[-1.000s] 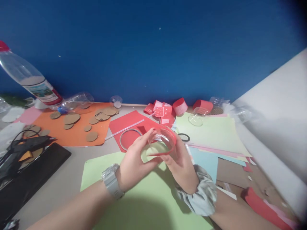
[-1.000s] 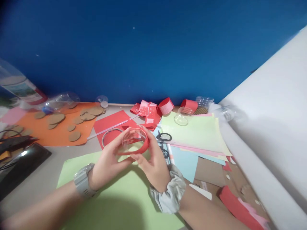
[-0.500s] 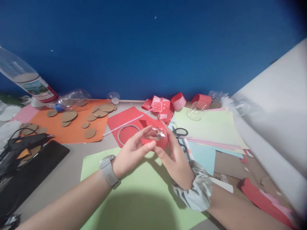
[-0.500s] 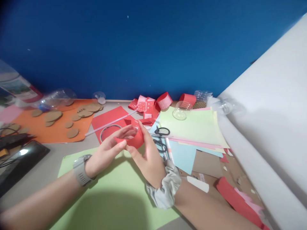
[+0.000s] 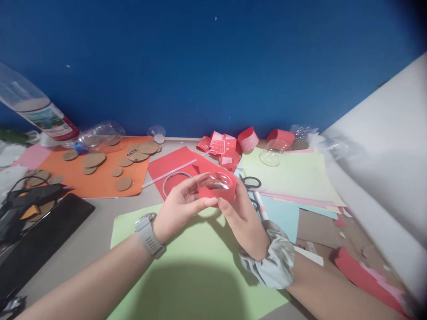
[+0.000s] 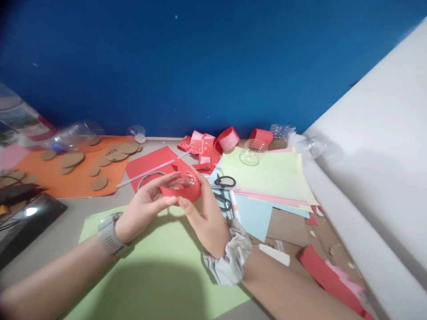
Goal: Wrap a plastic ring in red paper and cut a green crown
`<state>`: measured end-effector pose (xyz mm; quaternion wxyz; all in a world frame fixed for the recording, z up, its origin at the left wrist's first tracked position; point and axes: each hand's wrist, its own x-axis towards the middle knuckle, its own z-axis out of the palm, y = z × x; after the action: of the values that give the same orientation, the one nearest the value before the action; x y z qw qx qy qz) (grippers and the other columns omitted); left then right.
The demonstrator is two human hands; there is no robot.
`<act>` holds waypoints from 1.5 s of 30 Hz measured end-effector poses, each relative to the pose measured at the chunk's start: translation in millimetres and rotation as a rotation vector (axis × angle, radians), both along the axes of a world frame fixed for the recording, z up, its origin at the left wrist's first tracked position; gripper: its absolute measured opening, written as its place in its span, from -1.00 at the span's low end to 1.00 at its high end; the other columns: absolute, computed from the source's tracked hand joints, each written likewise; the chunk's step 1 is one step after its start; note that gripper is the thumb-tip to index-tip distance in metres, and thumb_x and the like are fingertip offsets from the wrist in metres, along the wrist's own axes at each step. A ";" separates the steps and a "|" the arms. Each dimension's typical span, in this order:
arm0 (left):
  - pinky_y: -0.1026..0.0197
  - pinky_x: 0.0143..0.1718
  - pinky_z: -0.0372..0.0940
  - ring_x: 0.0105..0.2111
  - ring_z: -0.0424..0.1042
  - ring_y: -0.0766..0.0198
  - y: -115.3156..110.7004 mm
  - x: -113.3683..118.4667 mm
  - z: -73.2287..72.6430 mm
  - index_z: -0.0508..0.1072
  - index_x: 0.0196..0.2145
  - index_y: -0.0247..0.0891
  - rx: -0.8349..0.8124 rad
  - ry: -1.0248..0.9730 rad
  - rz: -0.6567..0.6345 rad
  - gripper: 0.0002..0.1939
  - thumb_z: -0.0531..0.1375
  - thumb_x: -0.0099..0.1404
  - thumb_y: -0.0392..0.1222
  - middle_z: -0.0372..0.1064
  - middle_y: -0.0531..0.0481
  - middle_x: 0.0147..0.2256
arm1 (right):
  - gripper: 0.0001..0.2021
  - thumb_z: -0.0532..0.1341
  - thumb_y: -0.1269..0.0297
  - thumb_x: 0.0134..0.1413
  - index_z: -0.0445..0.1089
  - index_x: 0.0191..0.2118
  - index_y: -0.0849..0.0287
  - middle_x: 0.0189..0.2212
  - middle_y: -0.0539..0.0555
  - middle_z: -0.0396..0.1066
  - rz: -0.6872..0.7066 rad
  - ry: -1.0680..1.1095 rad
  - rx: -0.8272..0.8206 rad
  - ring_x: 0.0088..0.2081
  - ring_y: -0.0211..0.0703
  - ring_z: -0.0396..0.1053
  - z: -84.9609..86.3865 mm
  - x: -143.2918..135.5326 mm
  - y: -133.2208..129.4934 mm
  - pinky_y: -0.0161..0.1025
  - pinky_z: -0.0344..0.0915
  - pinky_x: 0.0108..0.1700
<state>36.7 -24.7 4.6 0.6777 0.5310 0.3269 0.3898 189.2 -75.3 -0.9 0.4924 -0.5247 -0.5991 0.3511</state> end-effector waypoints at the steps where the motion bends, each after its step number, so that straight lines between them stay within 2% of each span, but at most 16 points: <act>1: 0.12 -0.04 0.32 -0.01 0.37 0.08 0.2 0.5 0.2 0.34 0.06 -0.35 -0.020 0.028 0.004 -0.43 0.34 0.11 -0.18 0.41 -0.20 -0.02 | -0.57 0.10 0.13 0.24 0.11 0.18 0.00 0.19 0.10 0.15 -0.011 -0.019 -0.002 0.25 -0.02 0.04 -0.1 -0.1 0.3 -0.01 0.02 0.28; 5: 0.18 -0.21 0.32 -0.24 0.43 0.22 -0.9 2.2 -0.2 0.35 0.07 -0.33 -0.078 0.138 0.056 -0.39 0.35 0.09 -0.09 0.44 -0.17 -0.10 | -0.55 0.11 0.12 0.23 0.09 0.20 -0.03 0.21 0.07 0.12 -0.053 0.000 -0.049 0.26 -0.06 0.04 -3.4 0.1 2.6 -0.05 0.04 0.27; 8: 0.24 -0.28 0.29 -0.25 0.41 0.25 -2.2 2.0 -1.4 0.37 0.06 -0.22 -0.118 0.126 0.091 -0.40 0.35 0.08 -0.04 0.45 -0.10 -0.11 | -0.60 0.11 0.11 0.24 0.13 0.16 -0.04 0.19 0.03 0.18 -0.012 0.060 -0.093 0.23 -0.11 0.10 -5.8 0.8 5.6 -0.14 0.11 0.23; 12: 0.19 -0.19 0.31 -0.19 0.43 0.21 0.2 -0.6 -1.9 0.38 0.04 -0.24 -0.265 0.004 0.009 -0.41 0.36 0.07 -0.05 0.44 -0.14 -0.06 | -0.65 0.11 0.14 0.25 0.20 0.12 -0.02 0.16 0.01 0.24 0.032 0.094 -0.105 0.19 -0.15 0.18 -5.5 1.7 8.1 -0.24 0.20 0.18; 15: 0.18 -0.17 0.31 -0.22 0.44 0.23 3.8 -3.1 -2.3 0.42 -0.02 -0.26 -0.297 -0.060 -0.078 -0.53 0.30 0.15 -0.02 0.44 -0.15 -0.08 | -0.67 0.10 0.15 0.26 0.22 0.11 0.00 0.12 -0.01 0.30 0.030 0.098 -0.099 0.16 -0.19 0.22 -4.0 2.3 8.1 -0.28 0.22 0.15; 18: 0.23 -0.22 0.30 -0.27 0.43 0.28 6.9 -5.6 -2.5 0.46 -0.07 -0.29 -0.260 -0.061 -0.109 -0.59 0.25 0.20 0.00 0.46 -0.14 -0.14 | -0.68 0.11 0.15 0.26 0.23 0.10 0.00 0.11 -0.02 0.31 0.051 0.100 -0.090 0.14 -0.21 0.25 -3.2 2.4 8.1 -0.31 0.23 0.15; 21: 0.26 -0.24 0.29 -0.28 0.42 0.31 9.9 -8.7 -2.3 0.45 -0.03 -0.29 -0.232 -0.045 -0.132 -0.57 0.27 0.19 -0.04 0.45 -0.14 -0.11 | -0.67 0.11 0.16 0.25 0.23 0.11 0.00 0.13 -0.02 0.30 0.053 0.098 -0.090 0.17 -0.20 0.21 -3.4 2.1 9.0 -0.30 0.21 0.16; 25: 0.21 -0.16 0.28 -0.22 0.42 0.24 13.2 -12.0 -2.2 0.46 -0.06 -0.33 -0.210 -0.018 -0.159 -0.57 0.29 0.17 -0.05 0.46 -0.16 -0.14 | -0.66 0.10 0.13 0.26 0.24 0.12 -0.01 0.14 0.00 0.28 0.062 0.088 -0.091 0.20 -0.14 0.17 -3.8 2.1 10.6 -0.25 0.19 0.18; 29: 0.20 -0.17 0.27 -0.23 0.42 0.23 12.0 -11.0 -1.2 0.47 -0.06 -0.33 -0.147 0.009 -0.149 -0.59 0.23 0.22 -0.01 0.47 -0.14 -0.19 | -0.64 0.09 0.13 0.26 0.22 0.14 0.00 0.16 0.02 0.27 0.083 0.102 -0.091 0.21 -0.11 0.16 -3.6 2.2 10.8 -0.20 0.16 0.20; 33: 0.22 -0.24 0.29 -0.26 0.43 0.24 7.7 -7.4 1.7 0.44 -0.03 -0.34 -0.106 0.063 -0.080 -0.54 0.23 0.21 0.01 0.47 -0.17 -0.15 | -0.63 0.08 0.16 0.27 0.18 0.16 0.02 0.19 0.03 0.21 0.077 0.115 -0.084 0.23 -0.14 0.13 -3.3 1.7 9.6 -0.21 0.14 0.22; 36: 0.18 -0.26 0.32 -0.21 0.43 0.16 5.7 -6.2 4.3 0.41 0.00 -0.30 -0.062 0.086 -0.028 -0.51 0.25 0.18 0.03 0.44 -0.17 -0.10 | -0.66 0.08 0.19 0.28 0.16 0.15 -0.01 0.20 0.02 0.19 0.076 0.131 -0.043 0.23 -0.17 0.12 -2.5 1.9 8.0 -0.23 0.15 0.22; 41: 0.11 0.00 0.25 -0.02 0.33 0.10 5.6 -8.3 6.6 0.48 -0.06 -0.21 0.207 0.195 0.125 -0.58 0.32 0.12 -0.08 0.39 -0.11 -0.10 | -0.65 0.08 0.21 0.28 0.13 0.15 -0.06 0.15 0.00 0.26 0.153 0.185 -0.005 0.20 -0.16 0.17 -0.3 2.4 5.9 -0.17 0.20 0.20; 45: 0.14 -0.08 0.32 -0.08 0.40 0.13 3.4 -8.1 4.0 0.45 -0.07 -0.22 0.131 0.076 0.099 -0.61 0.32 0.13 -0.12 0.41 -0.10 -0.08 | -0.61 0.17 0.21 0.20 0.18 0.13 -0.03 0.12 0.06 0.29 0.174 0.253 -0.040 0.16 -0.06 0.23 1.6 1.8 7.5 -0.08 0.26 0.16</act>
<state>28.6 -21.3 8.6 0.6085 0.5719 0.3519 0.4228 191.1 -67.8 0.7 0.5213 -0.4319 -0.5684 0.4676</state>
